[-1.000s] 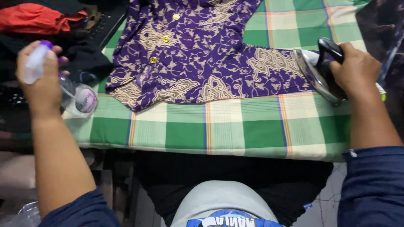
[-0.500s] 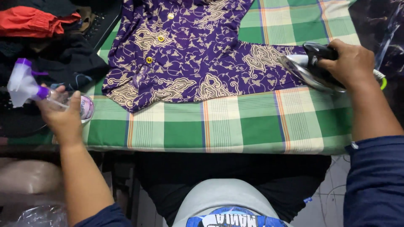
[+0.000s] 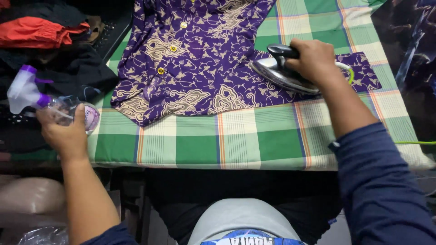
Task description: The person irons a purple patterned shirt on a green and white checkered ironing board. They spray the shirt with water, smooth the fabric, and iron the sleeves and body. The shirt is then folded and placed on the board.
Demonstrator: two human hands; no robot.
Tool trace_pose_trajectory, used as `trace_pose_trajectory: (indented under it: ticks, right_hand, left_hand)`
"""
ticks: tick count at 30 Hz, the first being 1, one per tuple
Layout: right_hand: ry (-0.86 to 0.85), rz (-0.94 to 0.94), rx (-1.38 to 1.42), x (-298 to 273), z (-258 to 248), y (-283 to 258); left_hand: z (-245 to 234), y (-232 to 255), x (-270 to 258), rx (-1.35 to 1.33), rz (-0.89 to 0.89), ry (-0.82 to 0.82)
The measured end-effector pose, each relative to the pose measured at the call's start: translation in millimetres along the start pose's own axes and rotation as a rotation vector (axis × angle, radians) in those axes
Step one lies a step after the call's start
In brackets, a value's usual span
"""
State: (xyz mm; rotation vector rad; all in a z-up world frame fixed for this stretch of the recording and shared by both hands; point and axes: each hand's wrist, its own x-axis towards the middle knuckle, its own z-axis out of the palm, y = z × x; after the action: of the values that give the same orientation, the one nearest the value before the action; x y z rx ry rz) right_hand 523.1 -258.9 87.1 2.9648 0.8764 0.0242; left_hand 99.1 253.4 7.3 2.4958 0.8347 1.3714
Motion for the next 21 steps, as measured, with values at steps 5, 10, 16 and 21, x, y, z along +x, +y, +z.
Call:
trace_pose_trajectory:
  ticks: [5, 10, 16, 21]
  right_hand:
    - [0.049, 0.062, -0.09, 13.2, 15.1, -13.7]
    - [0.188, -0.161, -0.092, -11.4, 34.1, 1.3]
    - [0.236, -0.038, -0.16, -13.6, 48.9, 8.5]
    - [0.266, -0.277, -0.095, -51.0, 30.5, 0.7]
  left_hand:
    - [-17.4, 63.6, -35.8, -0.111, -0.181, 0.073]
    - [19.6, 197.3, -73.9, -0.263, -0.031, 0.138]
    - [53.4, 342.2, -98.6, -0.375, 0.265, -0.958]
    - [81.0, 341.2, -112.6, -0.234, 0.308, -0.996]
